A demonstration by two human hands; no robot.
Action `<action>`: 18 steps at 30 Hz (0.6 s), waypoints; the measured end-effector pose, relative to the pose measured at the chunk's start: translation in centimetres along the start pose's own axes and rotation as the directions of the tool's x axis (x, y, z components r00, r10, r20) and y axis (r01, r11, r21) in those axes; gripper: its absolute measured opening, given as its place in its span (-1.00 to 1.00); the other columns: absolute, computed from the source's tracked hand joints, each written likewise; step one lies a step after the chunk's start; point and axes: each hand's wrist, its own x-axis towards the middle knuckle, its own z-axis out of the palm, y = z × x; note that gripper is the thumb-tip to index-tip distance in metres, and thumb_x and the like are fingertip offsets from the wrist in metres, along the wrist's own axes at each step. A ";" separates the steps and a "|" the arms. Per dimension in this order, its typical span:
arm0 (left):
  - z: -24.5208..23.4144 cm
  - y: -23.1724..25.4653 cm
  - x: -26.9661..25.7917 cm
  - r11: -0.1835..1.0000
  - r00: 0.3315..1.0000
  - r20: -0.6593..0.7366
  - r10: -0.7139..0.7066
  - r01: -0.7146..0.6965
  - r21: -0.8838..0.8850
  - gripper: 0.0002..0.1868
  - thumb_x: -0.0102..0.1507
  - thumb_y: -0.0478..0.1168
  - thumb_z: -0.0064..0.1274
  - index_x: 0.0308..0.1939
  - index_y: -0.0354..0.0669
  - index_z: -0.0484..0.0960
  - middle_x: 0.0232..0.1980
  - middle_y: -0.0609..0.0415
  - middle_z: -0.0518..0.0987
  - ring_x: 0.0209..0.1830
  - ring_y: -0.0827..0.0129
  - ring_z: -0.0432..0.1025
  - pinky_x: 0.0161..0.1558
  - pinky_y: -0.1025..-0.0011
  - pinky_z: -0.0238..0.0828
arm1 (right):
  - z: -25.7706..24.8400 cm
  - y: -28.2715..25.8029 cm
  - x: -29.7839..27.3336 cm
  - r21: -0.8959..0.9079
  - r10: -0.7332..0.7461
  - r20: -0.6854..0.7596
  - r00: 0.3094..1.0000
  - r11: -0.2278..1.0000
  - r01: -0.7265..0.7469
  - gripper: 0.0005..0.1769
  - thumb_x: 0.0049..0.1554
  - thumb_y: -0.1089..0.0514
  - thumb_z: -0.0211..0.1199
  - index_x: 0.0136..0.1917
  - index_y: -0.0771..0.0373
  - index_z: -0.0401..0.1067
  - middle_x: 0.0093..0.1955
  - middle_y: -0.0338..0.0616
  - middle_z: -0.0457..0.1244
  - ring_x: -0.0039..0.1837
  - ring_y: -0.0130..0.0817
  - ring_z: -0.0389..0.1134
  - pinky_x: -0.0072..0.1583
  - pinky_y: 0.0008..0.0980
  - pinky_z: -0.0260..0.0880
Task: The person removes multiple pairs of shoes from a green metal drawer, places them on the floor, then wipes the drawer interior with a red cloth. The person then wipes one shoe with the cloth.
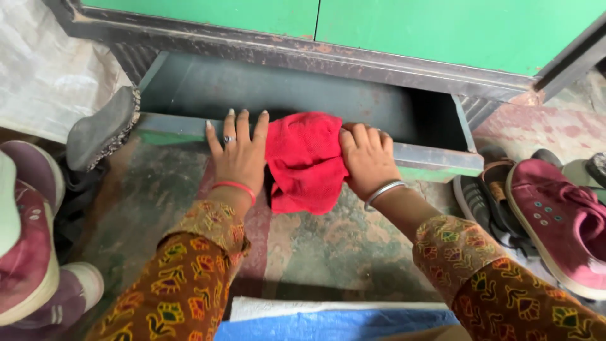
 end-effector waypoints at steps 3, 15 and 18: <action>-4.6 1.7 -1.5 0.950 0.991 0.120 -0.066 0.099 -0.297 -0.08 0.05 -0.25 0.13 0.50 0.11 0.20 0.53 -0.30 0.04 0.58 -0.34 -0.21 0.29 -0.43 -0.35 | -0.8 -1.7 -1.3 0.060 0.002 -0.072 0.997 0.998 0.003 -0.10 -0.19 0.20 0.41 0.40 0.35 0.21 0.43 0.11 0.05 0.48 0.12 0.04 0.40 0.18 -0.02; 1.2 -2.2 -5.8 -0.010 0.842 0.305 -0.445 0.336 -0.942 -0.68 0.37 -0.24 -0.09 0.18 -0.20 0.58 0.15 -0.15 0.65 0.20 0.07 0.48 0.23 0.31 0.36 | -8.0 -10.5 -0.6 0.597 0.058 0.292 0.955 0.769 -0.230 -0.41 0.00 0.33 0.31 0.32 0.22 0.36 -0.06 0.08 0.41 0.10 0.03 0.42 0.09 -0.16 0.42; -3.4 -4.7 -5.5 0.316 0.768 0.403 -0.498 0.593 -0.741 -0.67 0.28 -0.23 -0.03 0.10 -0.20 0.63 0.03 -0.15 0.68 0.12 0.09 0.57 0.17 0.33 0.41 | -3.2 -9.6 -0.1 0.870 -0.047 0.176 0.983 0.475 -0.133 -0.45 0.05 0.37 0.22 0.33 0.25 0.36 0.04 -0.12 0.45 0.14 -0.30 0.46 0.14 -0.28 0.43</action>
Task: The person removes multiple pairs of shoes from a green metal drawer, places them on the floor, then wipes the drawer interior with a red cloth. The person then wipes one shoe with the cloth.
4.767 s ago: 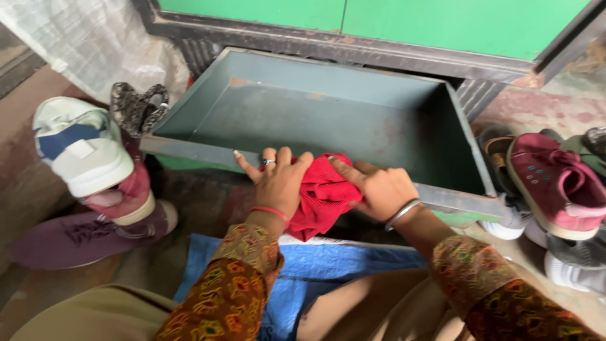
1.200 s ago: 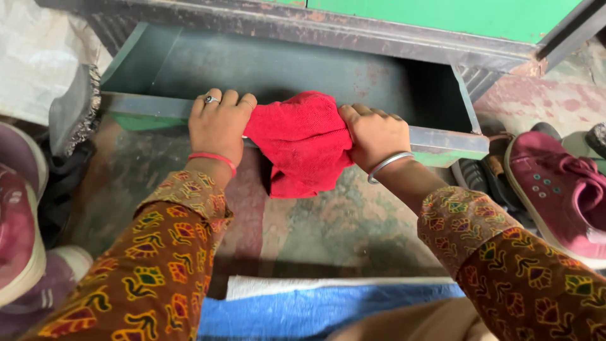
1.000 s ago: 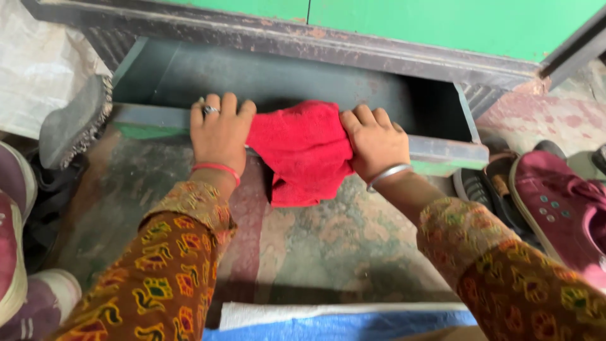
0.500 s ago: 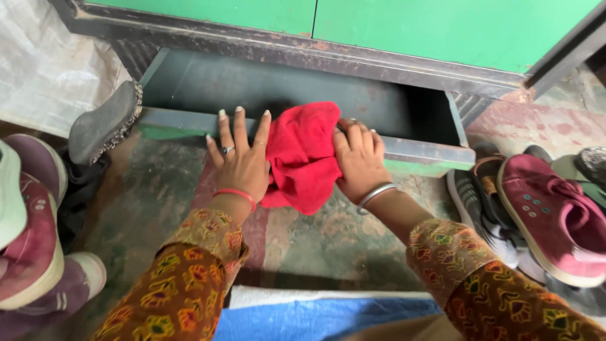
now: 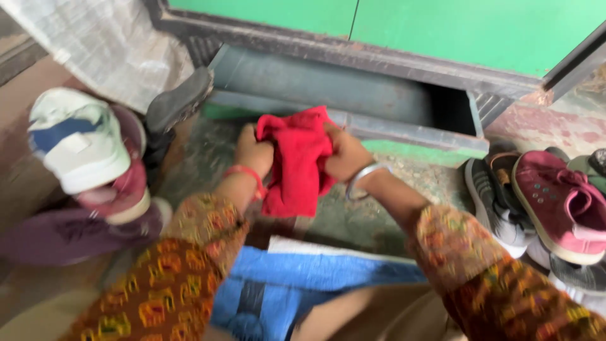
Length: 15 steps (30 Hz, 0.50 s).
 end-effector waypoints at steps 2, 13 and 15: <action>-3.8 4.3 -2.4 0.976 0.996 0.021 -0.087 0.081 0.201 -0.55 0.18 -0.23 0.02 0.18 -0.09 0.52 0.12 -0.12 0.60 0.20 0.05 0.46 0.23 0.15 0.29 | 0.7 -0.5 -0.2 0.130 0.052 -0.008 0.999 0.990 -0.051 -0.42 0.03 0.38 0.21 0.34 0.22 0.34 0.05 -0.19 0.44 0.13 -0.35 0.45 0.12 -0.34 0.45; -23.3 3.4 -0.2 -0.010 0.820 -0.075 0.567 0.098 0.995 -0.16 -0.02 0.07 0.20 0.35 -0.07 0.51 0.35 -0.26 0.43 0.46 -0.16 0.18 0.45 -0.07 -0.18 | 2.8 -2.2 -0.6 0.484 0.580 0.267 0.769 0.609 -0.628 -0.16 -0.10 0.53 0.02 0.43 0.09 0.33 -0.11 -0.23 0.24 -0.16 -0.38 0.23 -0.21 -0.39 0.16; -26.4 -3.3 4.6 0.183 0.910 -0.259 0.322 0.209 0.961 -0.73 0.49 -0.19 -0.15 0.09 -0.16 0.64 0.19 -0.13 0.58 0.36 0.07 0.36 0.58 0.14 -0.03 | 2.8 -3.7 -0.2 0.561 0.663 0.198 0.722 0.527 -0.638 -0.07 -0.09 0.56 0.02 0.49 -0.03 0.16 -0.04 -0.16 0.31 -0.05 -0.32 0.37 -0.04 -0.34 0.44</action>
